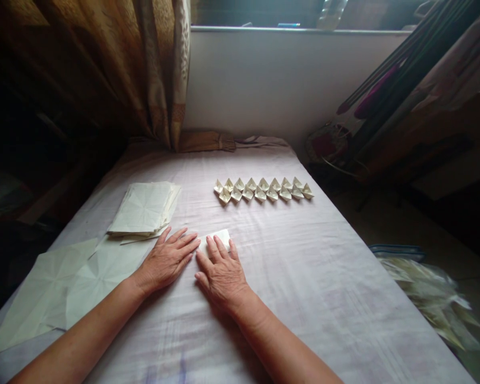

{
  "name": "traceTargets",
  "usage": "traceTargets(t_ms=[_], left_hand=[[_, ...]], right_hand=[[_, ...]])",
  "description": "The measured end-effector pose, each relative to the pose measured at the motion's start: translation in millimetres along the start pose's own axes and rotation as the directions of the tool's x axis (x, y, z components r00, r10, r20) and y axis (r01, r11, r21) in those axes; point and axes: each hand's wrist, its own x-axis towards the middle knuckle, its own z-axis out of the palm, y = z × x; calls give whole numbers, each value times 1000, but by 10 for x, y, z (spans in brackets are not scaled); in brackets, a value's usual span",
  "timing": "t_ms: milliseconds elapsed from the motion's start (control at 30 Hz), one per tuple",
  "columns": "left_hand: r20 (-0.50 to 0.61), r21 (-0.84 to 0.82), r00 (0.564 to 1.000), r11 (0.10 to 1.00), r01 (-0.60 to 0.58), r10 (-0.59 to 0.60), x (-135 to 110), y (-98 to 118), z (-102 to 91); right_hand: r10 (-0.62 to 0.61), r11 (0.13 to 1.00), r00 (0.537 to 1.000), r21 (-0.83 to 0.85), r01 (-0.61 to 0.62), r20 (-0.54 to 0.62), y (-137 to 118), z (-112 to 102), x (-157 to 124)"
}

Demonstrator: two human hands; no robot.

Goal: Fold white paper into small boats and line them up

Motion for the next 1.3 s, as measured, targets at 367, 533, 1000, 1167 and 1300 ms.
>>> traceTargets(t_ms=[367, 533, 1000, 1167, 1300], left_hand=[[19, -9, 999, 999, 49, -48, 17, -44, -35], [99, -127, 991, 987, 98, -86, -16, -103, 52], [-5, -200, 990, 970, 135, -139, -51, -166, 239], [2, -169, 991, 977, 132, -134, -47, -129, 200], [5, -155, 990, 978, 138, -138, -35, -100, 161]], right_hand=[[19, 997, 1000, 69, -20, 13, -86, -41, -37], [55, 998, 998, 24, -55, 3, -109, -87, 72], [114, 992, 993, -55, -115, -23, -138, -97, 365], [61, 998, 997, -5, -61, -48, -127, -9, 102], [32, 999, 999, 32, -31, -24, -105, 0, -80]])
